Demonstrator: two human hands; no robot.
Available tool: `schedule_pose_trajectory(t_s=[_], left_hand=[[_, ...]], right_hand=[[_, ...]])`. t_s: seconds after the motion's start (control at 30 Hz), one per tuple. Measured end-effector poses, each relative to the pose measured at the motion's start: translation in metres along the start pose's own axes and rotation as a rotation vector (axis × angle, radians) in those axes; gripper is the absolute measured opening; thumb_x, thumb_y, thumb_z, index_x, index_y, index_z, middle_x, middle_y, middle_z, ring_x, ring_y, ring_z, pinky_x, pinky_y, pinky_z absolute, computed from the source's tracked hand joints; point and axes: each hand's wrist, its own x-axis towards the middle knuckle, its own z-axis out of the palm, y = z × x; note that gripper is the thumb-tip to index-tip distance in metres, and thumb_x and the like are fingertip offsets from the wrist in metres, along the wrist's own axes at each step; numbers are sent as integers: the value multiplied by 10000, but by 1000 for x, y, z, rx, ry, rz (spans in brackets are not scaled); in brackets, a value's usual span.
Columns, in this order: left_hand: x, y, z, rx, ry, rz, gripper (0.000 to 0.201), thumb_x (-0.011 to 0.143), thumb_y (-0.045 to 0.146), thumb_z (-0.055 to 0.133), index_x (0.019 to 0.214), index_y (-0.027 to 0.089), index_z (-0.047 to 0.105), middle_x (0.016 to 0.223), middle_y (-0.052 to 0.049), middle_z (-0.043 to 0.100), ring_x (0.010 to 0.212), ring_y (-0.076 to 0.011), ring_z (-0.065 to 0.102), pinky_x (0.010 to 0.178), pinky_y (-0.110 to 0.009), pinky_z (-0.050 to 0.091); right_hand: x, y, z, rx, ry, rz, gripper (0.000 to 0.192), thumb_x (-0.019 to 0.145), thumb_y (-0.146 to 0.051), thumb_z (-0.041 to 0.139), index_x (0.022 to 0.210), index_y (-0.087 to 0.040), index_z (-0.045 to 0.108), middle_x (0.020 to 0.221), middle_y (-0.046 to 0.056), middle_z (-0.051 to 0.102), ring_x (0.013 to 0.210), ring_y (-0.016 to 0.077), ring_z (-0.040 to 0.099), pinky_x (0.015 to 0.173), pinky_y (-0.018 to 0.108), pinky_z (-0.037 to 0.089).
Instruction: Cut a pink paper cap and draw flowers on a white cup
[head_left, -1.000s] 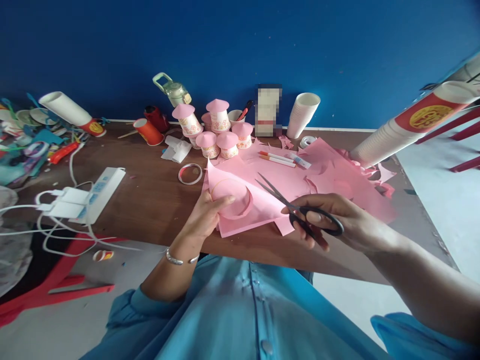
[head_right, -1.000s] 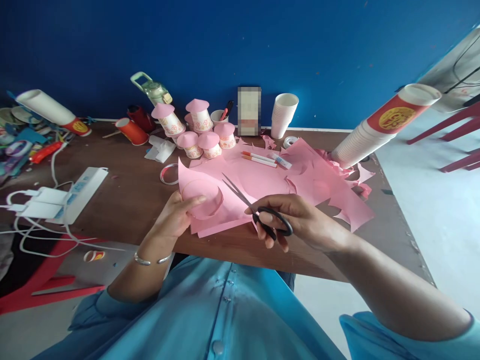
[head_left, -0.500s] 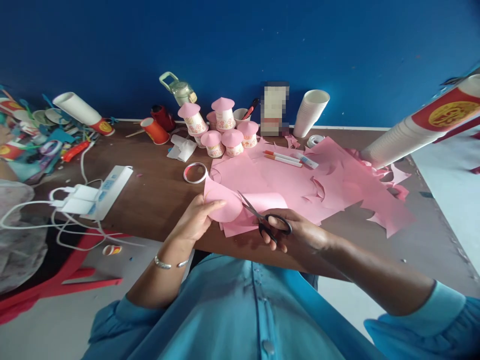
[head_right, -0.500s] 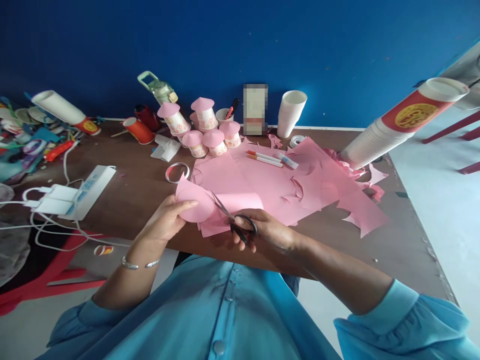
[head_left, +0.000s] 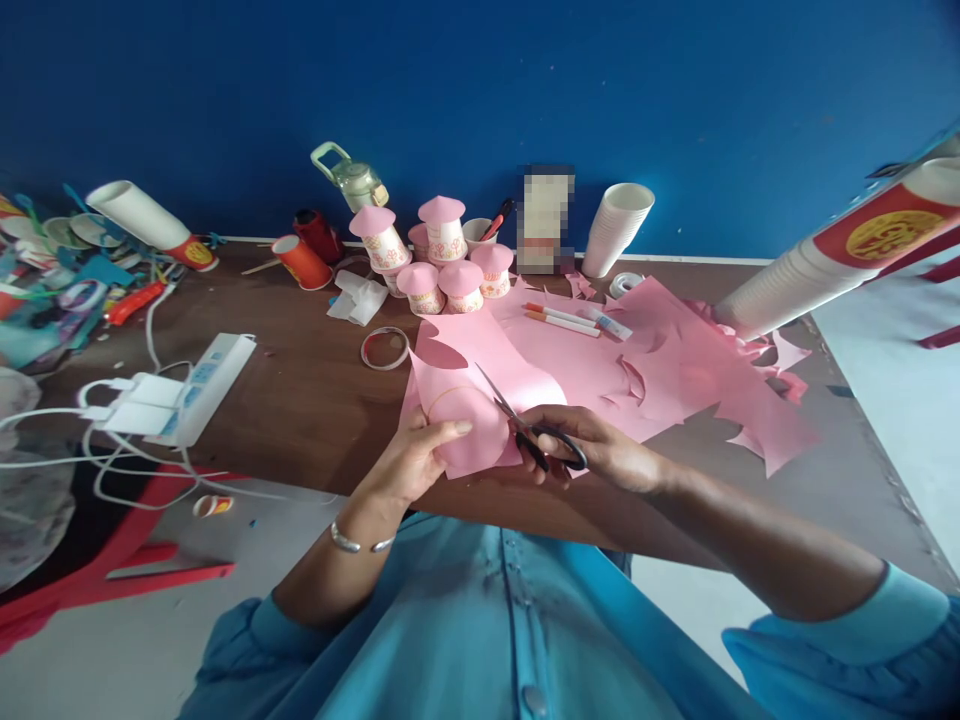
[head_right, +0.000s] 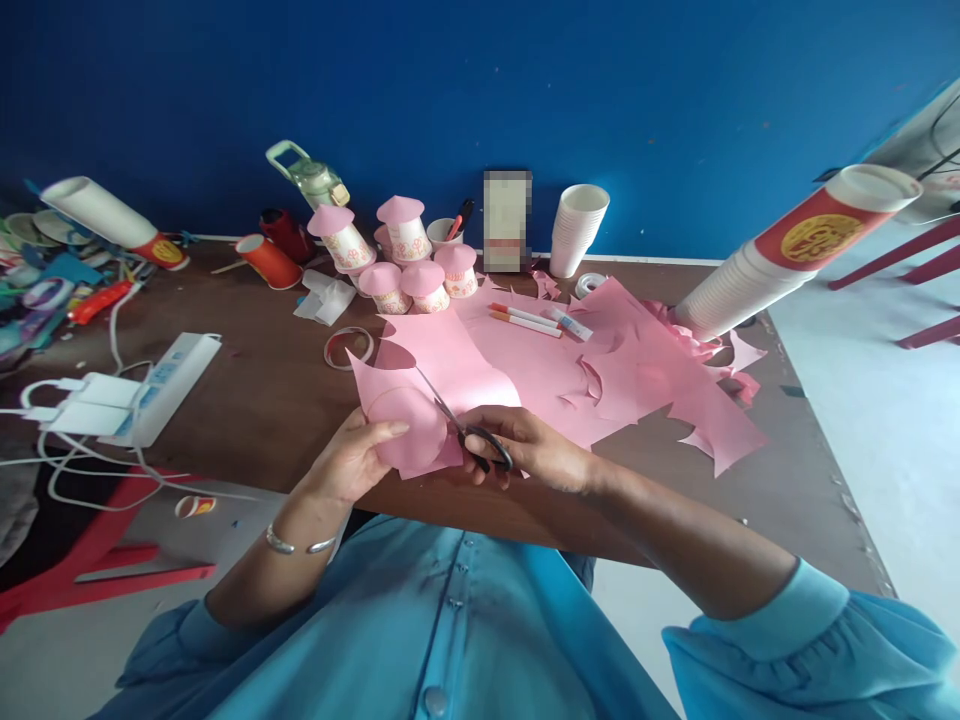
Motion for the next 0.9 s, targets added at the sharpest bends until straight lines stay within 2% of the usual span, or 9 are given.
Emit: schedule_pose_trajectory(t_s=[0.1, 0.2, 0.33, 0.47, 0.57, 0.67, 0.77, 0.83, 0.9], left_hand=[[3, 7, -4, 25, -73, 9, 297, 664, 342, 929, 903, 188, 844, 852, -85, 820, 788, -253, 770, 735, -339, 630], [8, 15, -3, 57, -163, 36, 278, 694, 353, 918, 900, 183, 838, 828, -79, 804, 751, -246, 748, 714, -343, 609], [20, 24, 13, 72, -305, 108, 233, 721, 333, 913, 878, 187, 823, 810, -53, 776, 720, -204, 699, 667, -306, 565], [38, 32, 39, 108, -485, 196, 214, 781, 338, 895, 814, 162, 778, 750, -40, 726, 670, -163, 638, 634, -282, 520], [50, 35, 55, 93, -550, 202, 216, 839, 359, 859, 880, 159, 789, 815, -53, 743, 756, -176, 667, 700, -287, 537], [60, 30, 59, 90, -501, 177, 270, 809, 387, 880, 773, 154, 748, 712, -23, 679, 665, -141, 600, 636, -269, 496], [72, 20, 51, 66, -356, 179, 303, 754, 379, 910, 695, 153, 718, 639, -2, 628, 602, -116, 547, 568, -250, 448], [81, 12, 40, 14, -265, 186, 257, 720, 345, 918, 719, 158, 741, 698, -15, 684, 647, -132, 606, 610, -255, 498], [90, 5, 29, -20, -155, 200, 256, 681, 323, 926, 687, 160, 729, 708, -14, 702, 667, -137, 641, 632, -252, 525]], right_hand=[[-3, -6, -2, -16, -20, -24, 567, 946, -701, 705, 1109, -159, 673, 859, 40, 703, 650, 112, 582, 534, 220, 418], [-11, -11, 6, -10, 37, -80, 563, 956, -691, 701, 1135, -158, 672, 852, 41, 683, 681, 127, 596, 578, 243, 467], [-31, -13, 24, -74, 244, -256, 512, 975, -663, 695, 1135, -177, 687, 837, 41, 664, 665, 130, 564, 575, 267, 481], [-48, -9, 41, -178, 482, -485, 408, 994, -545, 735, 1220, -208, 689, 908, 53, 716, 694, 143, 629, 625, 292, 544], [-50, -3, 47, -137, 600, -519, 367, 1012, -509, 722, 1247, -232, 674, 902, 38, 721, 694, 139, 648, 612, 277, 566], [-43, 3, 45, -42, 639, -459, 410, 1007, -572, 703, 1232, -233, 660, 913, 36, 717, 722, 140, 667, 604, 265, 590], [-27, 8, 34, 32, 555, -337, 498, 968, -655, 710, 1174, -204, 663, 891, 39, 705, 747, 145, 676, 609, 260, 601], [-14, 12, 23, 98, 489, -239, 511, 963, -666, 708, 1137, -187, 660, 873, 40, 702, 710, 138, 671, 557, 242, 569], [1, 16, 14, 158, 429, -245, 535, 932, -687, 731, 1090, -179, 665, 846, 34, 686, 728, 150, 674, 533, 235, 558]])
